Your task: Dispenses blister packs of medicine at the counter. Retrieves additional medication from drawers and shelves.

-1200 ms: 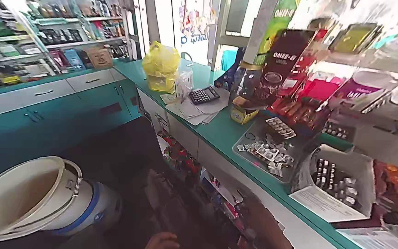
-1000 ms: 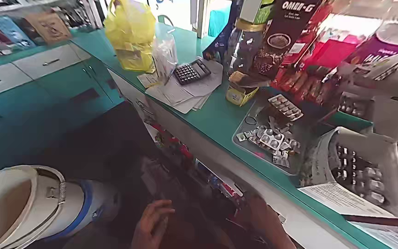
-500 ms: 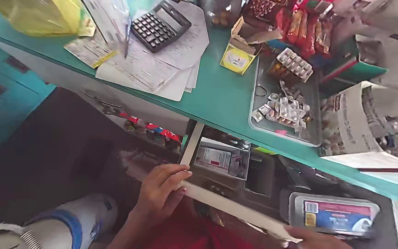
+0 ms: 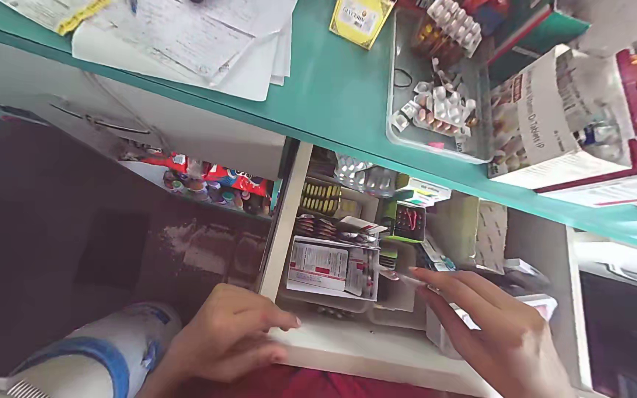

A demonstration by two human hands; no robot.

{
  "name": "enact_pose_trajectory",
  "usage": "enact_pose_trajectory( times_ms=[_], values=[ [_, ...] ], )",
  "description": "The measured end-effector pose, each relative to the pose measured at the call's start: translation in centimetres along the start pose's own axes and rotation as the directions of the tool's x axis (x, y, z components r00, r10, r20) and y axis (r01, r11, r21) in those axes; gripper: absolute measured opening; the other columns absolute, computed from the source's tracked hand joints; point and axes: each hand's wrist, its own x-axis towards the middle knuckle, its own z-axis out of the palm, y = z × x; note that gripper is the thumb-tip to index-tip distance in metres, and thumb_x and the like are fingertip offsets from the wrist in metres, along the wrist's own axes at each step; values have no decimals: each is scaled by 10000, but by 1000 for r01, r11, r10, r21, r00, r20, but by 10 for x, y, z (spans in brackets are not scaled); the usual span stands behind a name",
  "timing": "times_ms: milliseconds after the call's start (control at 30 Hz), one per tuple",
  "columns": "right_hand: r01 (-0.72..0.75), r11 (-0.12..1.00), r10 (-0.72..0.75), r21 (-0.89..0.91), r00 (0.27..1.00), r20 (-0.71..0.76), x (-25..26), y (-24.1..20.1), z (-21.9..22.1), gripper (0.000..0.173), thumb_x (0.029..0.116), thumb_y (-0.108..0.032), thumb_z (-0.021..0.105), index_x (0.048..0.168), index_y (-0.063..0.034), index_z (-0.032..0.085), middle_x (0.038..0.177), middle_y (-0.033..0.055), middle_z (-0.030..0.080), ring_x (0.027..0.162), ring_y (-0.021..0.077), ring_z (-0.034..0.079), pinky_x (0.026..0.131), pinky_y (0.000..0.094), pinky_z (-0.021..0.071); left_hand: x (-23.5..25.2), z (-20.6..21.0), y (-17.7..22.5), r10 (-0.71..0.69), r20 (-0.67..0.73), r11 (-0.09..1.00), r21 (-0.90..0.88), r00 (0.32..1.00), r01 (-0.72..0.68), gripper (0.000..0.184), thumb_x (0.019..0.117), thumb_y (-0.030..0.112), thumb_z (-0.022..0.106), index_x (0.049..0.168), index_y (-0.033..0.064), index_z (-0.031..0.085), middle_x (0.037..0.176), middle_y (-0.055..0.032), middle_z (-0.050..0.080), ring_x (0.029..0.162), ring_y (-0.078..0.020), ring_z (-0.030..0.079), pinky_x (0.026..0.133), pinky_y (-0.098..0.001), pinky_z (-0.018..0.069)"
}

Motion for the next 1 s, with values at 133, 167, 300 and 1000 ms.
enact_pose_trajectory(
  times_ms=[133,167,300,1000],
  values=[
    [-22,1000,20,-18,996,-91,-19,0,13,252,1036,-217,540,1058,-83,752,917,114,753,781,204,716,641,305,552,40,4,-1,36,176,973,218,984,-74,258,1047,148,442,1102,81,685,1049,-86,725,927,-143,689,752,-256,545],
    [-29,999,26,-30,993,-118,-24,0,18,254,1030,-207,538,1052,-76,754,910,119,751,766,209,713,625,312,546,53,10,-1,4,279,959,272,960,-84,255,1025,109,445,1115,70,680,1103,-105,721,947,-193,707,737,-311,568],
    [-80,997,75,-19,977,-201,-48,-1,29,244,1011,-175,549,1037,-59,762,898,113,754,754,194,717,629,278,556,101,36,5,-358,708,914,399,609,73,373,1026,8,482,1390,-71,494,1406,-262,554,1245,-417,608,941,-536,535],
    [-117,991,129,60,947,-294,-86,-4,46,230,1040,-175,536,1045,-61,736,925,118,759,834,203,718,723,286,544,62,26,-6,-183,531,928,372,828,-33,157,918,-47,562,981,36,680,1071,-171,692,896,-310,719,688,-446,595]
  ],
)
